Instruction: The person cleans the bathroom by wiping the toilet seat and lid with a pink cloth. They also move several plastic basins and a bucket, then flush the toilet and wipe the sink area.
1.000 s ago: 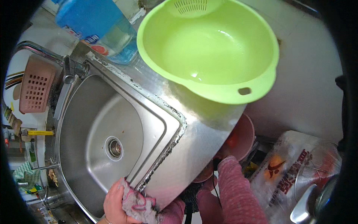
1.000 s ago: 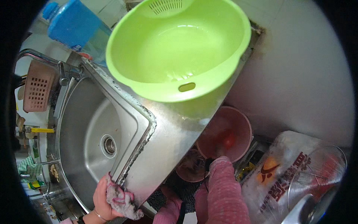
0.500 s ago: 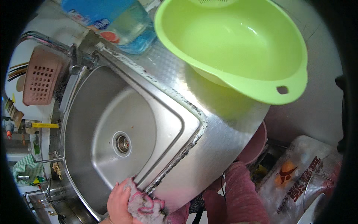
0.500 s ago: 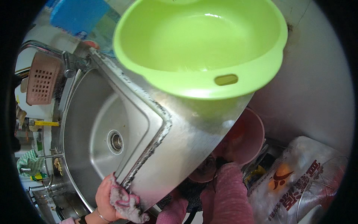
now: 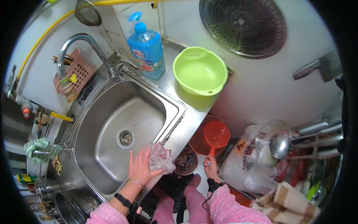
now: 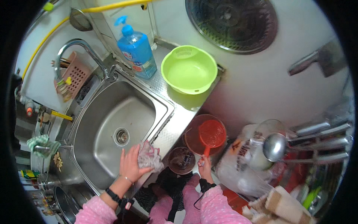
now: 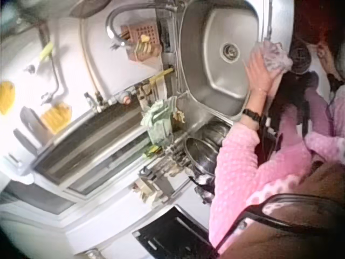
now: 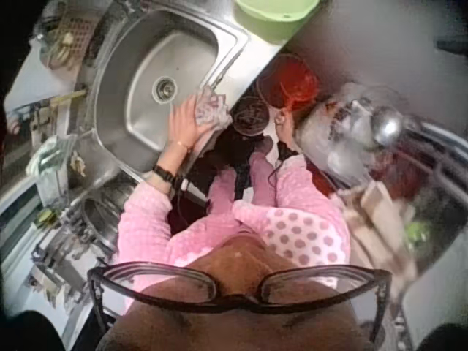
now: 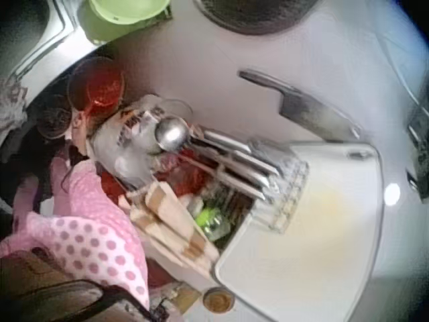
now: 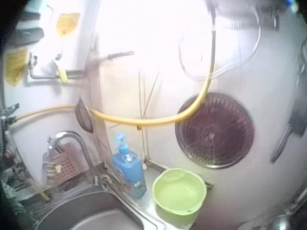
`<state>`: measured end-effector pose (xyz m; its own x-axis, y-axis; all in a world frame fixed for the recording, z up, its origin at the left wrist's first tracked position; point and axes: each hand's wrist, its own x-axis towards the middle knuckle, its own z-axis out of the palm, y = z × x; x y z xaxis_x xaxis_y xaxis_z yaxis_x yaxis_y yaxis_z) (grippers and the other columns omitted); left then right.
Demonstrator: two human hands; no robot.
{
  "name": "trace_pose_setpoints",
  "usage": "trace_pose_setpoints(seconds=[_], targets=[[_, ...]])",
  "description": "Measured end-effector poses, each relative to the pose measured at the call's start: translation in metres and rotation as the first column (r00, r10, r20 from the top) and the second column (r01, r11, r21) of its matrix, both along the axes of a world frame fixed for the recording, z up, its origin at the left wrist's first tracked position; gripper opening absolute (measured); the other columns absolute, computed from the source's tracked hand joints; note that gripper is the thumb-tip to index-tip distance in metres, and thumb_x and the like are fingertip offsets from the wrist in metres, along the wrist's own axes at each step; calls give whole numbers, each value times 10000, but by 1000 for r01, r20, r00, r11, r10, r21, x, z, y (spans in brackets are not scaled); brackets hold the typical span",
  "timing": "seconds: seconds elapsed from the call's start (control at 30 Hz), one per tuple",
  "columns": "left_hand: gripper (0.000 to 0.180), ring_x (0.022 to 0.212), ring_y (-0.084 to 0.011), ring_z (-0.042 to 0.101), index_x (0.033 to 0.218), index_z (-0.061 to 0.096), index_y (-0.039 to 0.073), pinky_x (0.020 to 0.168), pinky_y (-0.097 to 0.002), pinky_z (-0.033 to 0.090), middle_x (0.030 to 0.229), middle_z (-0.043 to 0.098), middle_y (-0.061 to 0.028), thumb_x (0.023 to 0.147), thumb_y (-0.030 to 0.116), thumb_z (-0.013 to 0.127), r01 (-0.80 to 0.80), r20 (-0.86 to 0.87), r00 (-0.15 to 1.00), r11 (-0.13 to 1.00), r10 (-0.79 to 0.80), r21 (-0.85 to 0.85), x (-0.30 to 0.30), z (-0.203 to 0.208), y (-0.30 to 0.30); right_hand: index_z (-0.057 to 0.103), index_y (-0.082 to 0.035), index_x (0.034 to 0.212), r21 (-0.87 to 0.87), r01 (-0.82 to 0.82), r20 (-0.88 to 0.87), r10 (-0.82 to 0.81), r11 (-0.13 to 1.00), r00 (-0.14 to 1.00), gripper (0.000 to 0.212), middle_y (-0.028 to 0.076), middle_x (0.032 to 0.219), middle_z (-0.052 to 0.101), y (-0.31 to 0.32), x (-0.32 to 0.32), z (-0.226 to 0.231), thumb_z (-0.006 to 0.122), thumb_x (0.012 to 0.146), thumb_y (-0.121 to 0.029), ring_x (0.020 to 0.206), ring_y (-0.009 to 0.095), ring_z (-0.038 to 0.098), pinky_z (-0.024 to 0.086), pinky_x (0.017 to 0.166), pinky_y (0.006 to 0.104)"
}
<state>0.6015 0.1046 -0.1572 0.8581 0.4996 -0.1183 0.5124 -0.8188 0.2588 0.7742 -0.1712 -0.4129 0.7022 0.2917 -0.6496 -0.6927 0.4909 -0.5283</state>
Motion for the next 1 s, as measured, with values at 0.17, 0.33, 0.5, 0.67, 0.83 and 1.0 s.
trace_pose_setpoints(seconds=[0.17, 0.33, 0.5, 0.67, 0.83, 1.0], targets=[[1032, 1323, -270, 255, 1401, 260, 96, 1075, -557, 106, 1415, 285, -134, 632, 689, 610, -44, -5, 999, 997, 45, 62, -6, 0, -4, 486, -76, 980, 4, -89, 104, 88, 996, 991, 115, 38, 805, 518, -28, -35, 145, 524, 871, -81, 494, 89, 440, 344, 411, 218], [1043, 1358, -326, 155, 1434, 150, 94, 1066, -575, 76, 1473, 145, -184, 678, 648, 607, -222, 1, 975, 975, 222, -6, -14, 26, -32, 473, -55, 1082, -123, -288, 247, 310, 950, 918, 228, 39, 790, 526, -54, -62, 287, 531, 862, -70, 499, 69, 456, 331, 401, 191], [903, 1354, -342, 182, 1410, 225, 81, 1073, -556, 53, 1449, 210, -197, 754, 592, 578, -79, 22, 995, 932, 93, -353, -49, 112, -78, 474, -49, 1133, -140, -400, 268, 423, 906, 865, 296, 40, 798, 543, -63, -83, 385, 553, 849, -82, 493, 61, 457, 324, 388, 181], [680, 1331, -284, 273, 1346, 378, 107, 1077, -538, 103, 1395, 352, -150, 829, 513, 553, 170, 198, 976, 881, -89, -442, -128, 208, -75, 452, -29, 1206, -102, -560, 341, 557, 822, 757, 383, 34, 795, 548, -49, -104, 450, 547, 840, -87, 490, 67, 450, 309, 390, 188], [604, 1250, -272, 402, 1307, 434, 92, 1078, -510, 143, 1299, 484, -118, 843, 459, 558, -22, 248, 954, 860, 172, -510, -232, 250, -51, 448, -11, 1209, -84, -704, 336, 685, 706, 647, 413, 40, 800, 556, -18, -129, 491, 562, 819, -87, 460, 60, 422, 290, 393, 191], [458, 1146, -258, 510, 1223, 517, 40, 1020, -343, 307, 1181, 579, -127, 838, 260, 631, -317, 337, 718, 718, 608, -620, -350, 244, -49, 433, -7, 1241, -114, -832, 332, 810, 544, 484, 460, 42, 799, 556, 24, -162, 515, 573, 808, -70, 425, 57, 391, 272, 382, 199]])
